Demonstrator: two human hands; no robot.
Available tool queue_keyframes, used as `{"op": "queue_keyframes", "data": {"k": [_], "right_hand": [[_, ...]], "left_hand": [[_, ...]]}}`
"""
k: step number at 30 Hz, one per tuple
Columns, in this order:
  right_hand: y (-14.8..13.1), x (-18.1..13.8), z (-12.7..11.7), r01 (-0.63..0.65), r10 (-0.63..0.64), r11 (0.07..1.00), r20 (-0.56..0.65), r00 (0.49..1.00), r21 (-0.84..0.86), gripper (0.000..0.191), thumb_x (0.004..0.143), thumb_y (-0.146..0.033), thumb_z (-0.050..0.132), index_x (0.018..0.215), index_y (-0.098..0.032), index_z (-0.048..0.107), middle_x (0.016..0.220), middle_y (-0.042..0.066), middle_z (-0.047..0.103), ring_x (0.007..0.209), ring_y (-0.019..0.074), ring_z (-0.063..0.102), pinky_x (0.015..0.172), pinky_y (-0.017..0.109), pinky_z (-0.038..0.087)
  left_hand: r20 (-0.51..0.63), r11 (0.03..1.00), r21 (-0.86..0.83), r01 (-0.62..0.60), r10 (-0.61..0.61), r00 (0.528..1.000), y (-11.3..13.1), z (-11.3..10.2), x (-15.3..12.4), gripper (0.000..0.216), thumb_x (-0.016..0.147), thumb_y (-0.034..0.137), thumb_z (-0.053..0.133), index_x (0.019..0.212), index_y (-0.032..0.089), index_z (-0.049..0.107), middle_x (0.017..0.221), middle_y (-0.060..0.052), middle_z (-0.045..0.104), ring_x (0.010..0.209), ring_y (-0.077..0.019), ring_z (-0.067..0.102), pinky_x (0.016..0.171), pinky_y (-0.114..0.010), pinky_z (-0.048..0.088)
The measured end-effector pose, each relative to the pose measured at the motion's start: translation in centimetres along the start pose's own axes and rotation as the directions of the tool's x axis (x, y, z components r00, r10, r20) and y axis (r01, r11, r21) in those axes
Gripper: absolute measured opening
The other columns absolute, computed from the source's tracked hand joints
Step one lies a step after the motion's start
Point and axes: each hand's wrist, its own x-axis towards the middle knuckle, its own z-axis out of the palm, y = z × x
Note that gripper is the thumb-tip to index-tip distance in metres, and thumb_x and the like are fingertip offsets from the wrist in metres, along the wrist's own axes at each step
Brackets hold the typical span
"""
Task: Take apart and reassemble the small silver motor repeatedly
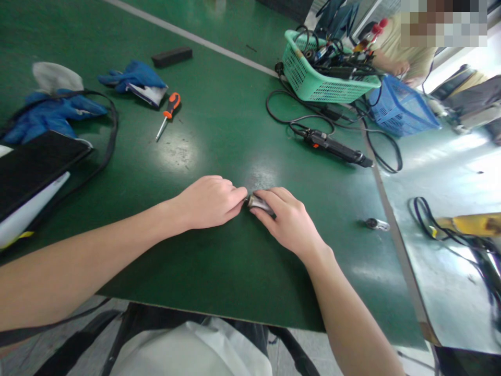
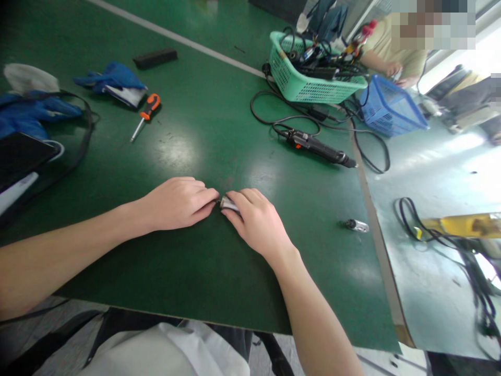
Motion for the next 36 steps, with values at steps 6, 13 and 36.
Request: {"op": "queue_keyframes", "data": {"k": [6, 13, 36], "right_hand": [[-0.03, 0.00, 0.01, -0.001, 0.001, 1.000, 0.001, 1.000, 0.001, 0.028, 0.105, -0.035, 0.057, 0.124, -0.017, 0.066, 0.109, 0.012, 0.070, 0.100, 0.0274, 0.065, 0.091, 0.043, 0.056], [0.09, -0.06, 0.05, -0.009, 0.009, 1.000, 0.008, 1.000, 0.011, 0.028, 0.105, -0.035, 0.056, 0.126, -0.019, 0.065, 0.109, 0.011, 0.070, 0.102, 0.0274, 0.065, 0.092, 0.043, 0.055], [0.04, -0.09, -0.01, -0.001, 0.001, 1.000, 0.006, 1.000, 0.001, 0.028, 0.105, -0.036, 0.056, 0.126, -0.019, 0.065, 0.110, 0.011, 0.070, 0.102, 0.0275, 0.065, 0.092, 0.044, 0.057]], "left_hand": [[0.006, 1.000, 0.004, 0.003, -0.003, 1.000, -0.09, 0.21, -0.06, 0.027, 0.104, 0.031, 0.045, 0.095, 0.017, 0.067, 0.075, -0.006, 0.069, 0.069, -0.0217, 0.068, 0.067, -0.033, 0.047], [0.002, 1.000, -0.013, 0.016, -0.016, 1.000, -0.03, 0.13, -0.05, 0.027, 0.104, 0.030, 0.046, 0.094, 0.016, 0.067, 0.074, -0.007, 0.069, 0.067, -0.0213, 0.067, 0.065, -0.032, 0.045], [0.022, 1.000, 0.008, 0.024, -0.025, 0.999, 0.07, -0.04, 0.04, 0.026, 0.104, 0.031, 0.047, 0.097, 0.017, 0.067, 0.076, -0.006, 0.069, 0.069, -0.0220, 0.068, 0.065, -0.032, 0.045]]}}
